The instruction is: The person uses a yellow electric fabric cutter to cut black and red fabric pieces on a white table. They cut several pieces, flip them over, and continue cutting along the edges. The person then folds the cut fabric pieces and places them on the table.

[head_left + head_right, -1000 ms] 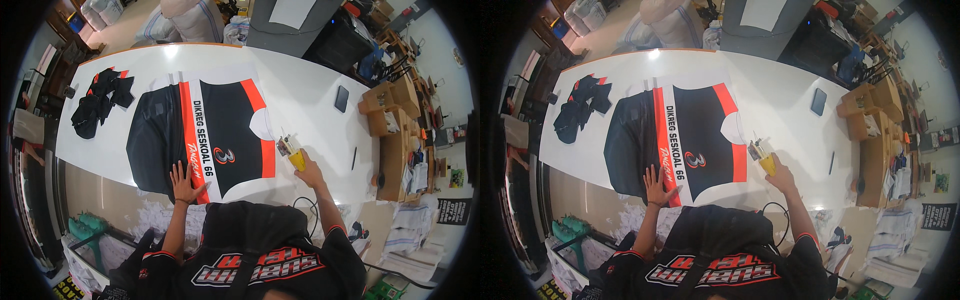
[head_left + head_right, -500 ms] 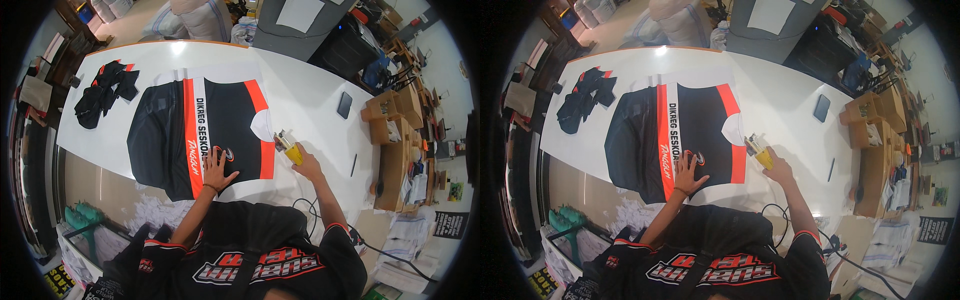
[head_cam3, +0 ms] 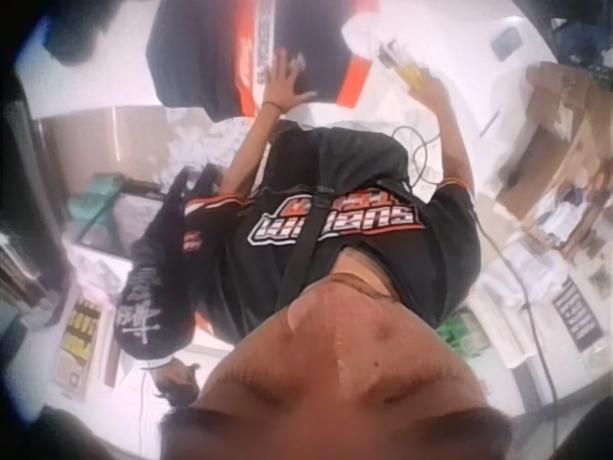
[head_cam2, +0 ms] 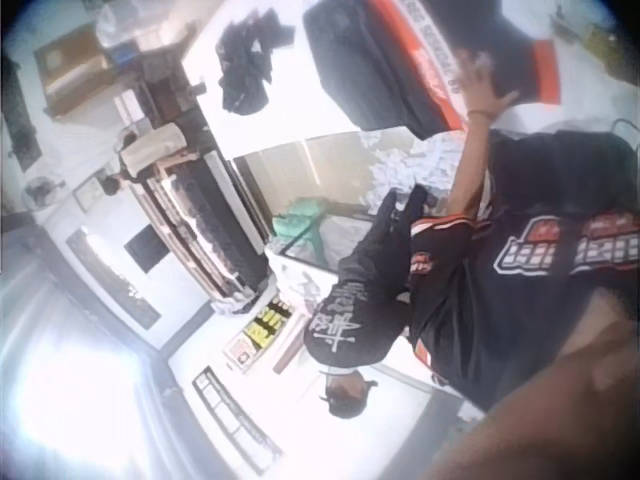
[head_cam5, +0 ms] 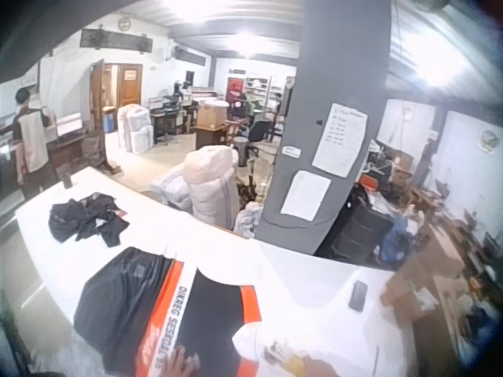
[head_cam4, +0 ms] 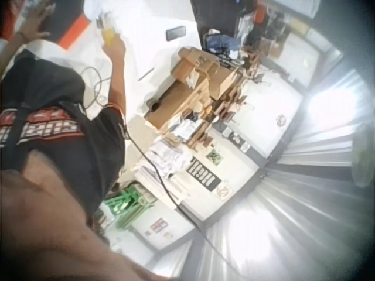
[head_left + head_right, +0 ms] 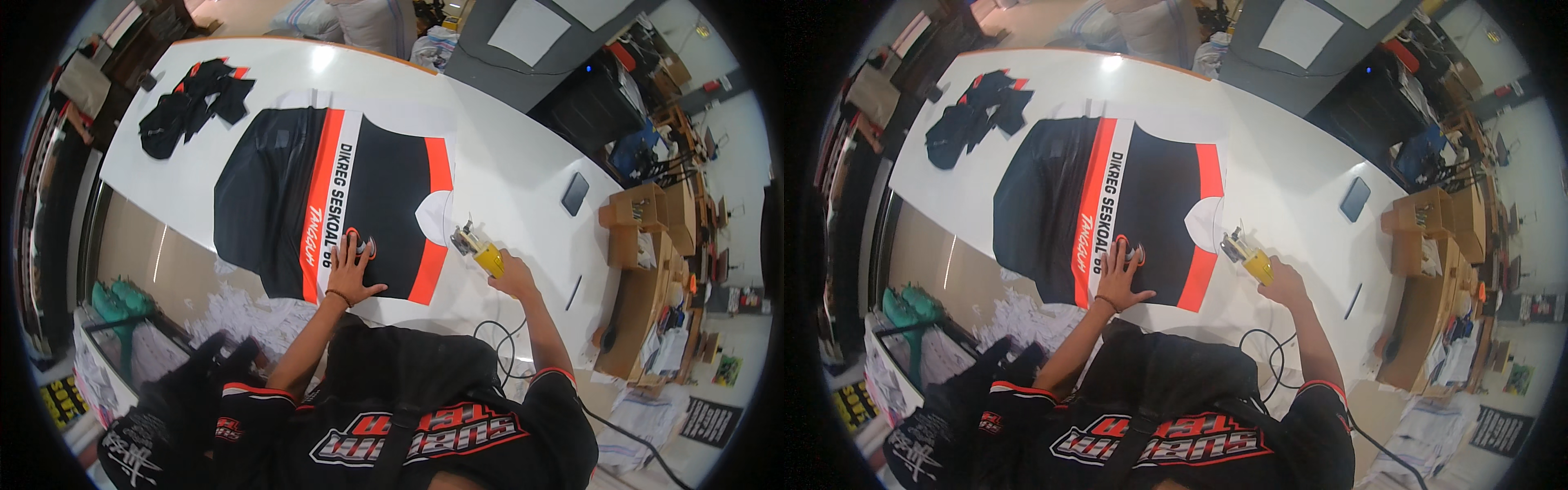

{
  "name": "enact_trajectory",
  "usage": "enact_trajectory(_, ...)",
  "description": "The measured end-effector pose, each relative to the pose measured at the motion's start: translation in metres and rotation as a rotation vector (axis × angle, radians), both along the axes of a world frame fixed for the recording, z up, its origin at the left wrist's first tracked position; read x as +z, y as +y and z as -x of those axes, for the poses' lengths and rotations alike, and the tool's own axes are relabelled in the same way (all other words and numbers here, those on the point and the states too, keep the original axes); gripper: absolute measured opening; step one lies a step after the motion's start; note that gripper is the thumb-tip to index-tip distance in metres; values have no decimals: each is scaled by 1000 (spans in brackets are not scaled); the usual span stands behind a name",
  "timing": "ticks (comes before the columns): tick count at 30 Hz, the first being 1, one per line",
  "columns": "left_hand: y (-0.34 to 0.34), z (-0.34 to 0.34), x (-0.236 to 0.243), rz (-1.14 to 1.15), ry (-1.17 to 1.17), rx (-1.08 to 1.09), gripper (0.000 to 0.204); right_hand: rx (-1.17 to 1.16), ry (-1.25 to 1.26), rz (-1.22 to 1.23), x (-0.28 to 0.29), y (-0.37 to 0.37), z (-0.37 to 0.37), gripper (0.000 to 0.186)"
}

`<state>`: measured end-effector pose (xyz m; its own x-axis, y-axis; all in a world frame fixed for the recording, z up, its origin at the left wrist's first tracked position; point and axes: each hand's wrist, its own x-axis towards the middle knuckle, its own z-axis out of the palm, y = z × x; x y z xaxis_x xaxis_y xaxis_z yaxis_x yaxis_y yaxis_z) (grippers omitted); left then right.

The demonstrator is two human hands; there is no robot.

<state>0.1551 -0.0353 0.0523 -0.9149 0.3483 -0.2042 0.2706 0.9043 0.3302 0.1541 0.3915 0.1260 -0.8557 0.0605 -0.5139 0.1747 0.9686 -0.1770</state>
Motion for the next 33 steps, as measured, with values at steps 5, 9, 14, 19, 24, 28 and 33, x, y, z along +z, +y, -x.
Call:
enact_trajectory(5, 4, -26, 6, -110, 45, 93, 106, 219, -11, -13, 2, 14, 7, 67)
enact_trajectory(9, 11, -65, 13, -388, 199, 271, 66, 277, -31, 1, 3, 15, 26, 65)
enact_trajectory(14, -1, -133, 2, -477, 261, 536, 29, 327, -56, -37, -3, 11, 45, 61)
enact_trajectory(19, -34, -204, -22, -462, 125, 827, 21, 375, -56, -38, 2, 4, 54, 60)
enact_trajectory(24, -79, -268, -61, -260, -67, 925, 27, 386, -78, -26, 2, -4, 60, 60)
enact_trajectory(28, -88, -305, -82, -230, -249, 1026, 29, 388, -44, -15, 3, -10, 58, 62)
enact_trajectory(33, -88, -326, -98, -267, -332, 1018, 34, 364, -28, -32, 0, -25, 54, 65)
